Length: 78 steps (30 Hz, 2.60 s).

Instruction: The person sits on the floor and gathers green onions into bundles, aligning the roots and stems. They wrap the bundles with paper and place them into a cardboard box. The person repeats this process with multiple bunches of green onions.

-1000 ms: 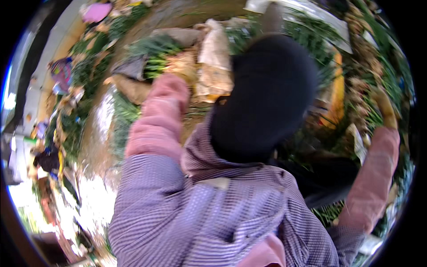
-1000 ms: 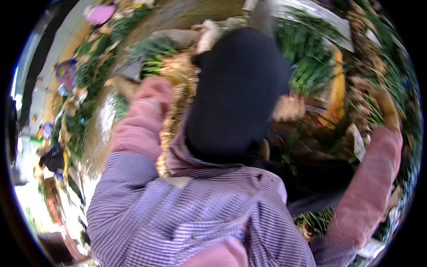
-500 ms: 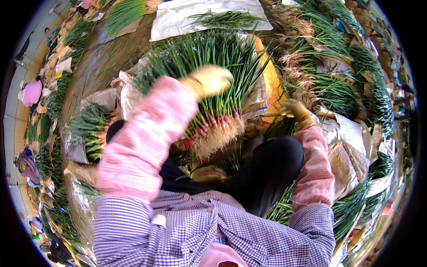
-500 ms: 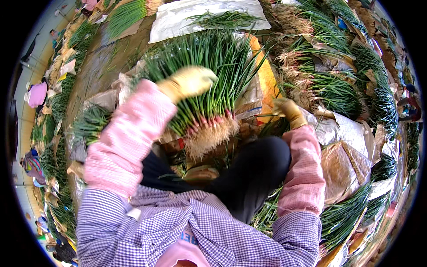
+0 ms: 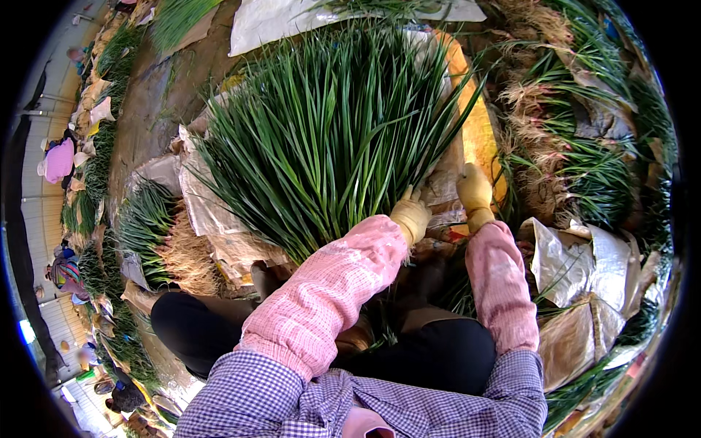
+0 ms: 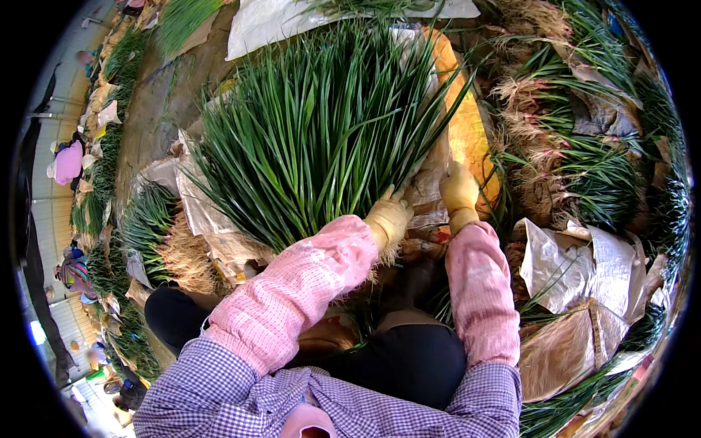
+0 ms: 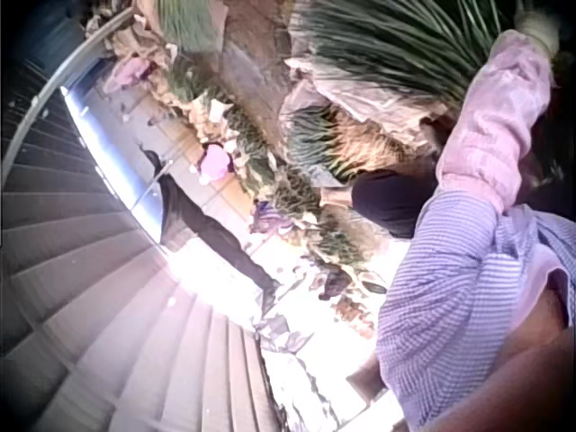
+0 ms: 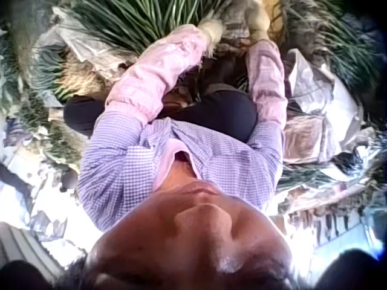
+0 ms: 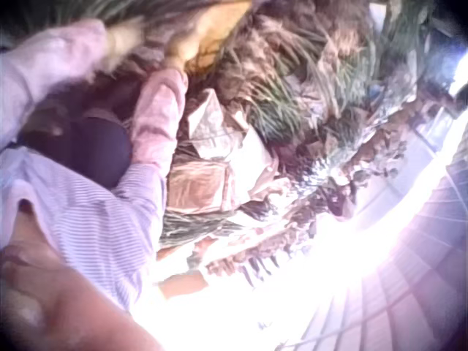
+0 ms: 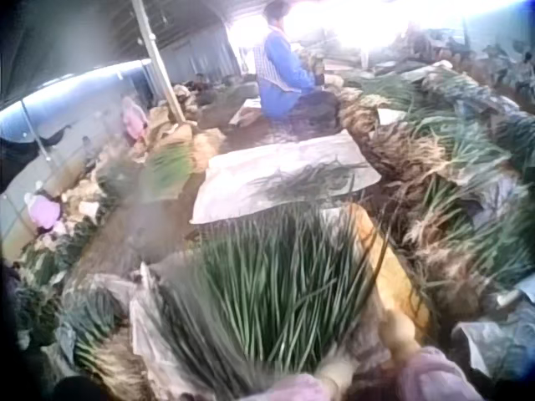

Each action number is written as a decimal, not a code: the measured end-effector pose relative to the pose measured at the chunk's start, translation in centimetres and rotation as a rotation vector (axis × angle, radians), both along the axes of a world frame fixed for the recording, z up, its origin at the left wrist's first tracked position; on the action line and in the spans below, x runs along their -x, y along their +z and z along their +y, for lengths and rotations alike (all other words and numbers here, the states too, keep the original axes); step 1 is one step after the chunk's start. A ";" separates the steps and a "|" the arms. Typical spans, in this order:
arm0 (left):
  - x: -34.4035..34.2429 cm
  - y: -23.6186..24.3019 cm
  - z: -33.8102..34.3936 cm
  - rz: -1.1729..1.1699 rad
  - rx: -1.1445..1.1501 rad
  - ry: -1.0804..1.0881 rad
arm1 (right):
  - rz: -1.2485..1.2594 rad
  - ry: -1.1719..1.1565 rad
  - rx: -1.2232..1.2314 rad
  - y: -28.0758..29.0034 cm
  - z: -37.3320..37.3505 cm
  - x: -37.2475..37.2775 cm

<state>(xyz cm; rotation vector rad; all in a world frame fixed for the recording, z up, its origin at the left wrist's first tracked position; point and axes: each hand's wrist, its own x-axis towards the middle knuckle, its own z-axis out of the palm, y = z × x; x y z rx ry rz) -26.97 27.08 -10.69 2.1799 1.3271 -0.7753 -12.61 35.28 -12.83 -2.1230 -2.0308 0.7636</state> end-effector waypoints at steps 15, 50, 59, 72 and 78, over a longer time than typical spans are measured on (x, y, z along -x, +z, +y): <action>2.5 -6.2 -1.3 0.133 -0.140 -0.016 | 1.776 -0.632 0.635 -8.1 0.1 2.3; 41.3 -11.9 -19.5 -1.833 -1.077 2.904 | 0.822 -0.171 0.166 6.1 -5.2 -0.8; 21.1 9.2 -12.8 -1.350 -0.642 1.434 | 0.629 0.478 0.175 10.0 -11.4 14.2; 12.3 11.1 -6.2 -0.533 -0.382 0.822 | 1.313 0.117 0.346 4.8 -11.4 12.4; 12.5 10.0 -3.8 -0.207 0.022 0.857 | 0.606 0.541 0.147 6.6 -13.2 13.6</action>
